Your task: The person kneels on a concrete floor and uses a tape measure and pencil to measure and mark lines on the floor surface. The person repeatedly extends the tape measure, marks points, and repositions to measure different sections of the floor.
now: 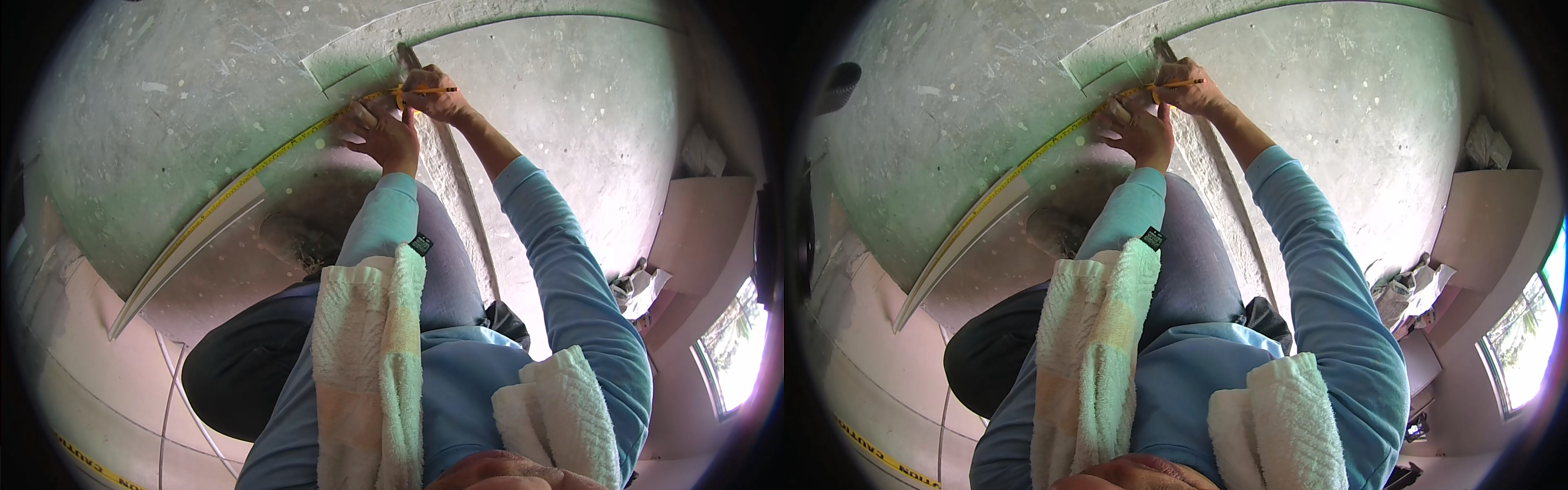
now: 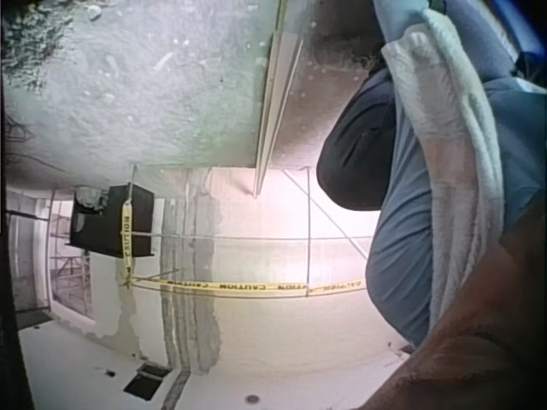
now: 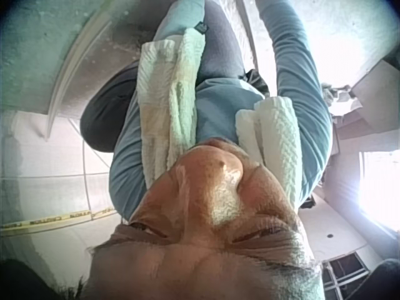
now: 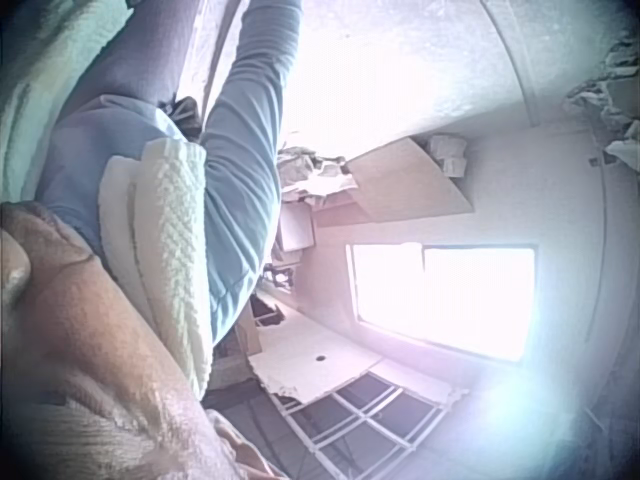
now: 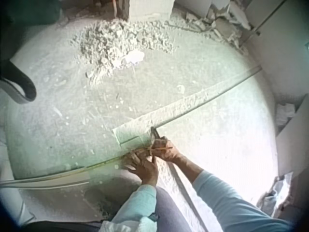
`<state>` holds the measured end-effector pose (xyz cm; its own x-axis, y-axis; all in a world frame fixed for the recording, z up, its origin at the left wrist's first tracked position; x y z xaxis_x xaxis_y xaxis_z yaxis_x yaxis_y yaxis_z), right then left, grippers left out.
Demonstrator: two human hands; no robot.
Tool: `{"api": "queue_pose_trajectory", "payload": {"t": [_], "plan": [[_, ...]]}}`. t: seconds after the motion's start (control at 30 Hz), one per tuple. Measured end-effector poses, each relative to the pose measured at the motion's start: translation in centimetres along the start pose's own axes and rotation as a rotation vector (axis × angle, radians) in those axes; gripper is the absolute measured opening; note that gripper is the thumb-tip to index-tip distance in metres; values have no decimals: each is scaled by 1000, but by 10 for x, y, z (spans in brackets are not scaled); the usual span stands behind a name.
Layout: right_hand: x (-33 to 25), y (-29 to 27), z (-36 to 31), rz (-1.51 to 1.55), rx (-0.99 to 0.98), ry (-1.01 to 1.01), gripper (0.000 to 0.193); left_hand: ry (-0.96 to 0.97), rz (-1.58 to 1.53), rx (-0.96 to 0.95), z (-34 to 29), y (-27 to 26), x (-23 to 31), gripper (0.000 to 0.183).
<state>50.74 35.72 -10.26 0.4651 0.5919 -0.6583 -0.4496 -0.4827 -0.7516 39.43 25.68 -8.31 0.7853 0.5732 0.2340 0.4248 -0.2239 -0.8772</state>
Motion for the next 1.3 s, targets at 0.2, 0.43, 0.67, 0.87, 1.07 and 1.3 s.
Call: {"api": "queue_pose_trajectory", "payload": {"t": [0.2, 0.43, 0.67, 0.87, 1.07, 1.3], "plan": [[-1, -5, 2, 2, 15, -78, 5, 0, 6, 8, 0, 1, 0, 94], [-4, -8, 3, -3, 47, -160, 4, -6, 34, 22, 1, 2, 0, 97], [0, -4, 3, 42, 33, -69, 4, -11, 42, 11, 0, 3, 0, 97], [0, -5, 4, 151, -12, 43, 16, -7, 48, 17, 1, 3, -1, 97], [-3, -8, 6, 151, 14, 26, 15, -10, 64, 12, 1, 4, -1, 97], [0, -5, 4, 130, -59, 77, 4, -18, 71, -18, 0, 3, 0, 99]]}}
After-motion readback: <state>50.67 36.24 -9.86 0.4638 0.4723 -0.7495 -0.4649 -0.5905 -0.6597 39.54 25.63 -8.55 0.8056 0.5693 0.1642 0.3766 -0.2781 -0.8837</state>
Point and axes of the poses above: each hand's wrist, its own z-axis towards the middle knuckle, its own y-axis out of the palm, x = y × z, the point moved 2 cm from there along z, towards the middle knuckle, and after that the axes turned 7 degrees about -x, right-handed, at the moved point
